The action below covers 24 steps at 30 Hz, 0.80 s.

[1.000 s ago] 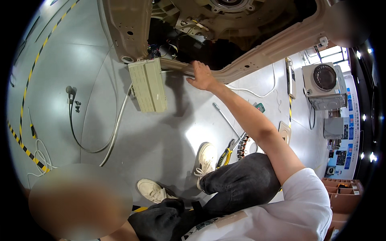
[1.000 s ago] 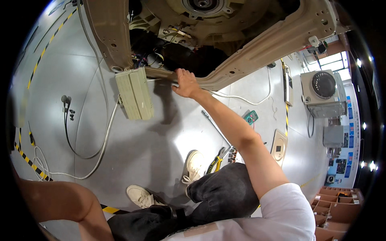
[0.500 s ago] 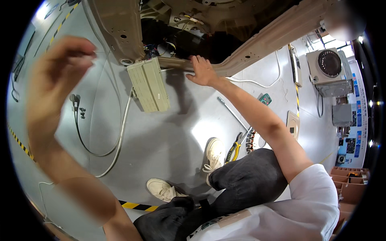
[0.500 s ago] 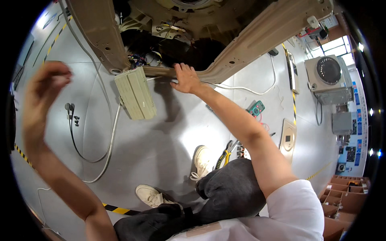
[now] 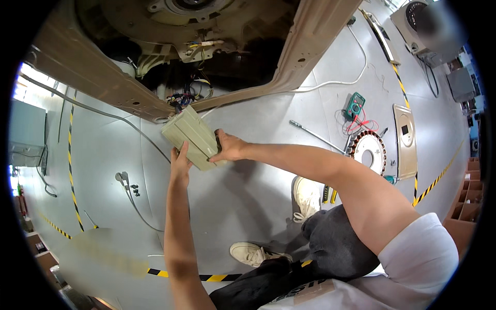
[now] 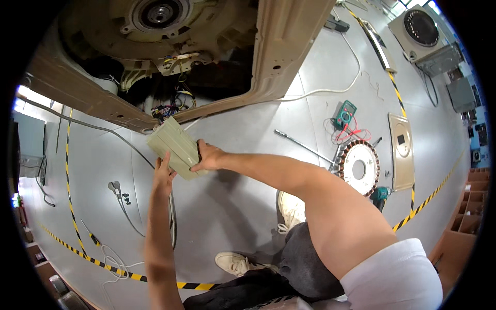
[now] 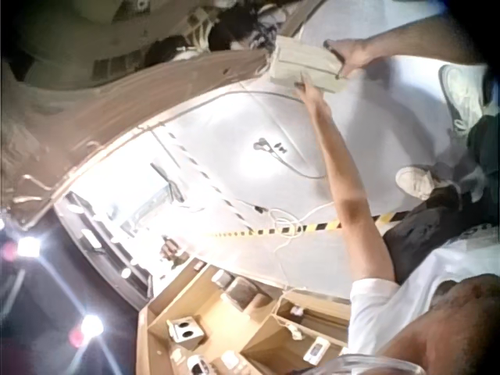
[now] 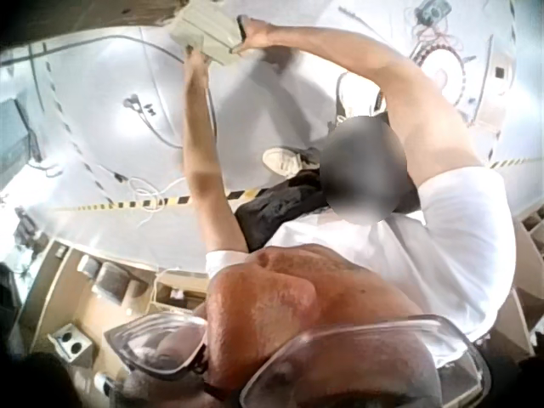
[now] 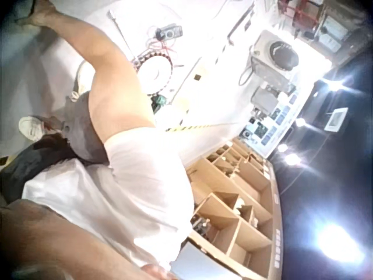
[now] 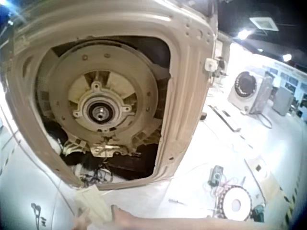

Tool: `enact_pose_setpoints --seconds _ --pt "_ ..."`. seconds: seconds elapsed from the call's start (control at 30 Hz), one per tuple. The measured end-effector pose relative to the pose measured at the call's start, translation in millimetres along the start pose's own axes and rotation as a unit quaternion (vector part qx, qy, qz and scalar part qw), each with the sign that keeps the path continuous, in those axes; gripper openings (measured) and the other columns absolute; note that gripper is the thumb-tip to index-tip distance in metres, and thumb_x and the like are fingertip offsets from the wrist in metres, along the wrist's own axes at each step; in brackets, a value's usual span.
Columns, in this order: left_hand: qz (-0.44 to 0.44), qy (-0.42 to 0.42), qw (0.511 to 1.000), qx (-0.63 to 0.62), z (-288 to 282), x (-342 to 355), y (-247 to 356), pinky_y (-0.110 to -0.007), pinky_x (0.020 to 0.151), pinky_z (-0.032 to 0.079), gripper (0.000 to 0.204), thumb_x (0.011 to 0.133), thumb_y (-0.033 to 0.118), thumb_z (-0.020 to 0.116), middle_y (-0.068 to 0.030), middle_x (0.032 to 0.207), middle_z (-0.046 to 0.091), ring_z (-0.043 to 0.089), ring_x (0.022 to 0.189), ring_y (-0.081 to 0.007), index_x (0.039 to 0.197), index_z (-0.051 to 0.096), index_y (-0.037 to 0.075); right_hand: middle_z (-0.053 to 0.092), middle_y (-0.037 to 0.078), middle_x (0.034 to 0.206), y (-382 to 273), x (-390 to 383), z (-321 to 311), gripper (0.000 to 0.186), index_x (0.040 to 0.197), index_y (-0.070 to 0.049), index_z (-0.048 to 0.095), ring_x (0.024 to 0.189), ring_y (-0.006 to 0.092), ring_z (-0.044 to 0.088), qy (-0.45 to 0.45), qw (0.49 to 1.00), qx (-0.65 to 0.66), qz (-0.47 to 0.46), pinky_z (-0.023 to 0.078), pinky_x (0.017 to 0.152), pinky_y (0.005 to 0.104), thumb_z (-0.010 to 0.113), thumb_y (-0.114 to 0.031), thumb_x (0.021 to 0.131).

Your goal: The person tests components of a disassembled washing machine using a multimeter, disconnects wiring and a component by hand, and opens a plastic control box to inspect the internal circuitry.

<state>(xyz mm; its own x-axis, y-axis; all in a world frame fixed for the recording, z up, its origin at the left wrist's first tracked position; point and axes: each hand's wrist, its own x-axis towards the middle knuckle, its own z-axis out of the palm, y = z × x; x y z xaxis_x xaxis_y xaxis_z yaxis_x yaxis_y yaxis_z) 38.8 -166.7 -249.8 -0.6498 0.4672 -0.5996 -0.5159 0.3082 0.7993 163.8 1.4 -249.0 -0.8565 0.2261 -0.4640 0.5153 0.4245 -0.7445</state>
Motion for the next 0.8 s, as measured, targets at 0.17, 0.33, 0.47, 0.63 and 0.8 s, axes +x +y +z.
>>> enact_pose_setpoints --seconds 0.17,0.33,0.47,0.63,0.8 --pt "-0.022 -0.005 0.999 -0.047 11 -4 4 -0.048 0.102 0.035 0.078 0.088 0.048 0.061 -0.0145 0.139 0.039 0.045 0.123 -0.0325 0.143 0.025 0.006 0.058 0.025 0.115 -4 -3 -15 0.097 0.131 0.006 0.03 0.11 0.0351 0.057 -0.012 0.999 0.029 0.022 0.045 0.095 0.036 0.084 -0.037 0.063" --pt "-0.081 -0.05 0.992 -0.08 15 -28 15 -0.045 0.1 0.038 0.07 0.09 0.048 0.06 -0.0104 0.135 0.045 0.046 0.123 -0.0311 0.14 0.031 0.009 0.058 0.024 0.115 -11 -24 -48 0.095 0.13 0.009 0.035 0.106 0.0302 0.058 -0.037 0.995 0.097 0.001 0.046 0.091 0.033 0.083 -0.039 0.064" --pt "-0.085 -0.132 0.979 -0.133 37 -42 19 -0.04 0.092 0.044 0.06 0.092 0.041 0.058 -0.0116 0.128 0.05 0.052 0.114 -0.0291 0.137 0.036 0.009 0.059 0.023 0.113 -17 -43 -103 0.09 0.126 0.011 0.045 0.105 0.0285 0.057 -0.002 0.993 0.115 -0.002 0.046 0.088 0.0328 0.081 -0.045 0.066" --pt "-0.03 -0.143 0.977 -0.156 59 -58 33 -0.034 0.081 0.048 0.041 0.092 0.028 0.061 -0.0102 0.109 0.06 0.061 0.097 -0.0256 0.123 0.045 0.007 0.064 0.016 0.104 -31 -47 -139 0.075 0.115 0.008 0.06 0.093 0.022 0.058 0.039 0.985 0.168 0.008 0.046 0.08 0.0337 0.077 -0.05 0.069" --pt "-0.011 -0.113 0.978 -0.174 54 -61 37 -0.033 0.077 0.049 0.028 0.091 0.025 0.063 -0.0082 0.095 0.063 0.064 0.091 -0.0229 0.109 0.05 0.008 0.062 0.01 0.111 -25 -44 -142 0.067 0.124 -0.003 0.058 0.1 0.0201 0.057 0.0 0.967 0.253 0.011 0.044 0.084 0.0331 0.065 -0.054 0.079"
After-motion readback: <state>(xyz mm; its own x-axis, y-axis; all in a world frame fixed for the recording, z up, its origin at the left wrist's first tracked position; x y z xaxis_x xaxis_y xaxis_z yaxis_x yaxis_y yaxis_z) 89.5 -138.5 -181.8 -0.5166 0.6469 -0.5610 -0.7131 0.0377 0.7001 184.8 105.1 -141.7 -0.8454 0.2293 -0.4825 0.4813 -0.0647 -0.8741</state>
